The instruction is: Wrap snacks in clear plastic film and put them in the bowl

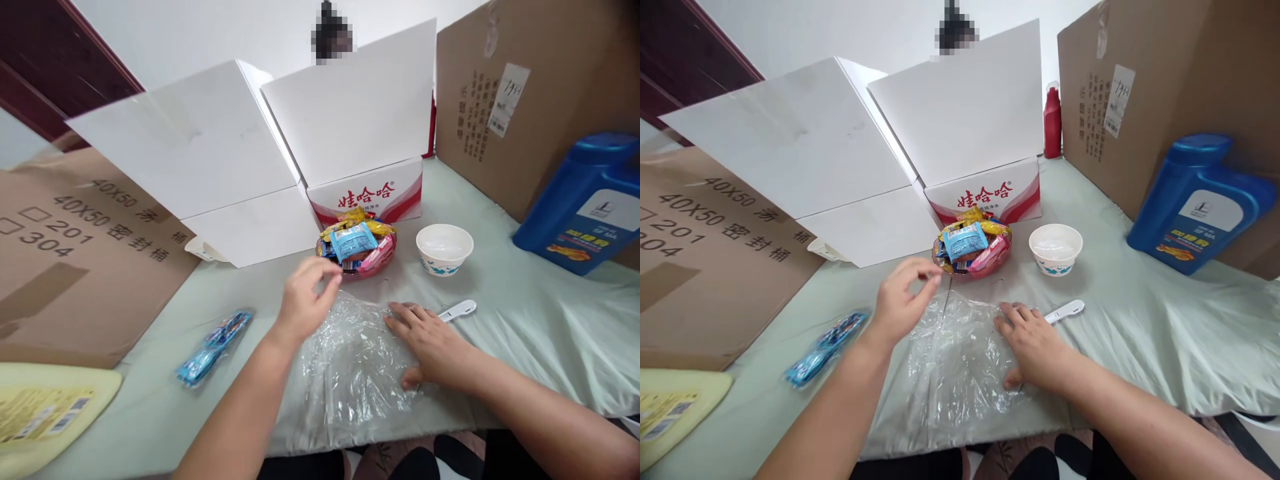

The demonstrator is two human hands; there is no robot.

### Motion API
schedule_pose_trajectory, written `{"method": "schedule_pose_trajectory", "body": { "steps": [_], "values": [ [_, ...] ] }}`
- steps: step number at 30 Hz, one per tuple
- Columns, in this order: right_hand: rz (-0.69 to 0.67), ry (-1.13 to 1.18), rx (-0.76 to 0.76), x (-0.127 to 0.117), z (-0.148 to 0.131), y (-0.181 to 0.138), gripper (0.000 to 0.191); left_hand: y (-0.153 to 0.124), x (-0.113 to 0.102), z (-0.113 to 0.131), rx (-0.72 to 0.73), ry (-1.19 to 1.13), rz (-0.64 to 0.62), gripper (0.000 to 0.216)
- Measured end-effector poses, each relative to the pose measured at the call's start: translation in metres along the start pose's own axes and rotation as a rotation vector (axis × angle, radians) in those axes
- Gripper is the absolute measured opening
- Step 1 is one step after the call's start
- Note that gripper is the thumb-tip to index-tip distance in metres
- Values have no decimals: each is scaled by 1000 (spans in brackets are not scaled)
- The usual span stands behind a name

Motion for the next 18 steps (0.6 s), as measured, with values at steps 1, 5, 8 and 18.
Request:
{"method": "schedule_pose_trajectory", "body": {
  "steps": [1,5,8,18],
  "values": [
    [-3,7,-3,0,-1,0,104,-12,0,15,13,-91,-124,12],
    [-7,47,-29,-7,-2,-3,101,-60,10,58,17,-364,-674,17],
    [-56,146,-165,-16,-1,-10,84,-87,21,62,-78,-267,-922,48],
    [-134,120,-286,-19,-7,-17,15,-113,14,68,-115,-168,-946,14]
  ]
}}
Point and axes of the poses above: each hand's wrist, its own y-axis towards the middle knuckle, its own x-axis out of the palm, z = x × y, the point moved 4 cm from there along y, towards the middle knuckle, and after that the axes turned 15 degrees about x, right-handed, at the moved point
